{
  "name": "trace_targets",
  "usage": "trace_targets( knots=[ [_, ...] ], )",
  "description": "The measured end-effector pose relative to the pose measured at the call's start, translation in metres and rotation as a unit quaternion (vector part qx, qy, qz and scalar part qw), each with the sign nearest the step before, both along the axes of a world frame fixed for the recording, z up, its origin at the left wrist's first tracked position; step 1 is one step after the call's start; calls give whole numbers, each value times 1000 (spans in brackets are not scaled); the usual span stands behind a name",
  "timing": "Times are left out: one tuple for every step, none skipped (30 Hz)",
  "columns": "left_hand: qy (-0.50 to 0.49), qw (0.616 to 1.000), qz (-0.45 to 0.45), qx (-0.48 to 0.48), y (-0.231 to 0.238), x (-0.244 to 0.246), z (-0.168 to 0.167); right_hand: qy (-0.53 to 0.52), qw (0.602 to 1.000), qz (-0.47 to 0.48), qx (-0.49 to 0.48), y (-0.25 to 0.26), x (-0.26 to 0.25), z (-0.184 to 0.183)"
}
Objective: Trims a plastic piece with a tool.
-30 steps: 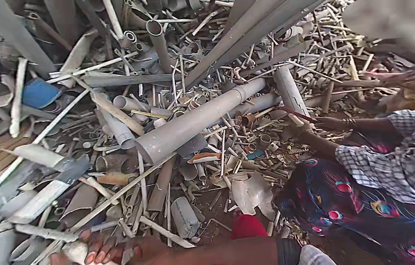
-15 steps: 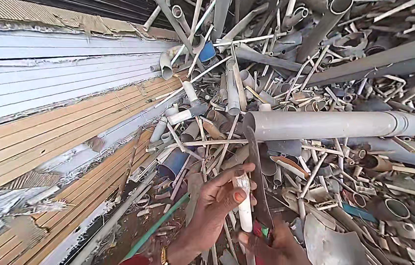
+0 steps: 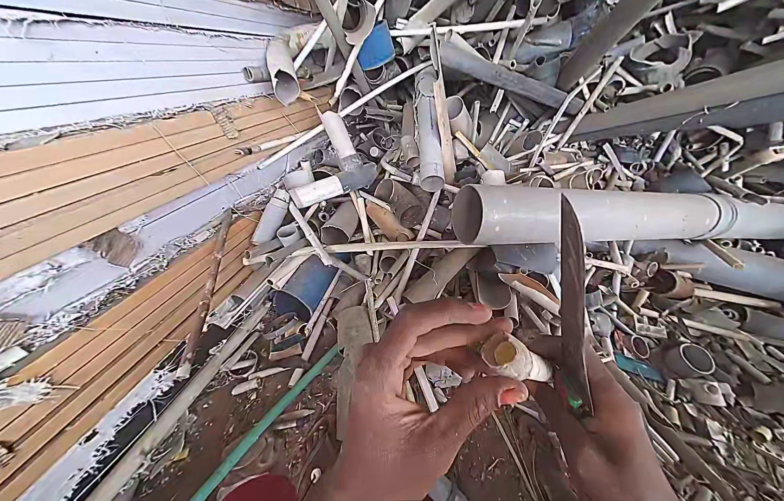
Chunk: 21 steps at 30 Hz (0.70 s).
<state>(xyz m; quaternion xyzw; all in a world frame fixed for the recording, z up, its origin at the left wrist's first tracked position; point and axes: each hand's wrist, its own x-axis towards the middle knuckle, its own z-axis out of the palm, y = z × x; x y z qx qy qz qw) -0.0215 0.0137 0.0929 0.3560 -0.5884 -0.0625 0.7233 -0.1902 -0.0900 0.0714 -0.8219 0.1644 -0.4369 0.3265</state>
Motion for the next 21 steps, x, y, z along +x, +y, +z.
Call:
trace_targets(
  knots=[
    [-4, 1000, 6, -3, -4, -4, -2, 3, 1000, -12, 3, -1, -7, -5],
    [-8, 1000, 7, -8, -9, -8, -3, 7, 1000, -21, 9, -1, -13, -9],
    [-13, 1000, 8, -12, -14, -11, -5, 12, 999, -26, 15, -2, -18, -11],
    [-18, 1000, 8, -12, -19, -14, -6, 20, 999, -29, 22, -2, -22, -12],
    [-25, 1000, 7, -8, -23, -16, -7, 26, 999, -31, 27, -3, -25, -12],
    [-30, 1000, 6, -3, -27, -18, -7, 28, 999, -31, 30, -4, -28, -13],
    [-33, 999, 4, 2, -30, -19, -7, 27, 999, -30, 30, -6, -30, -14],
    [-36, 999, 2, 6, -34, -21, -8, 27, 999, -29, 26, -8, -33, -16],
    [-39, 999, 1, 9, -37, -22, -8, 28, 999, -28, 16, -11, -35, -19],
    [-44, 999, 0, 11, -39, -24, -9, 31, 999, -27, 7, -15, -38, -21],
    [-50, 999, -2, 15, -41, -25, -10, 33, 999, -29, 1, -17, -41, -24],
    [-56, 998, -2, 20, -43, -26, -12, 36, 999, -35, -7, -19, -44, -26],
    [-62, 998, -1, 24, -44, -27, -14, 41, 998, -45, -18, -22, -47, -28],
    [-68, 997, 3, 29, -45, -27, -16, 46, 997, -58, -33, -24, -50, -30],
    [-73, 997, 7, 33, -46, -28, -17, 51, 994, -75, -55, -26, -52, -31],
    [-77, 996, 12, 37, -47, -28, -18, 56, 991, -93, -82, -28, -55, -32],
    [-81, 996, 15, 42, -47, -28, -19, 59, 987, -105, -103, -30, -56, -31],
    [-82, 995, 14, 46, -47, -28, -20, 62, 985, -112, -118, -32, -58, -31],
    [-79, 996, 8, 50, -46, -26, -20, 63, 984, -112, -119, -34, -60, -30],
    [-73, 996, -3, 56, -45, -25, -19, 67, 986, -104, -108, -35, -62, -29],
    [-64, 996, -18, 65, -44, -22, -18, 71, 990, -86, -88, -36, -63, -27]
  ],
)
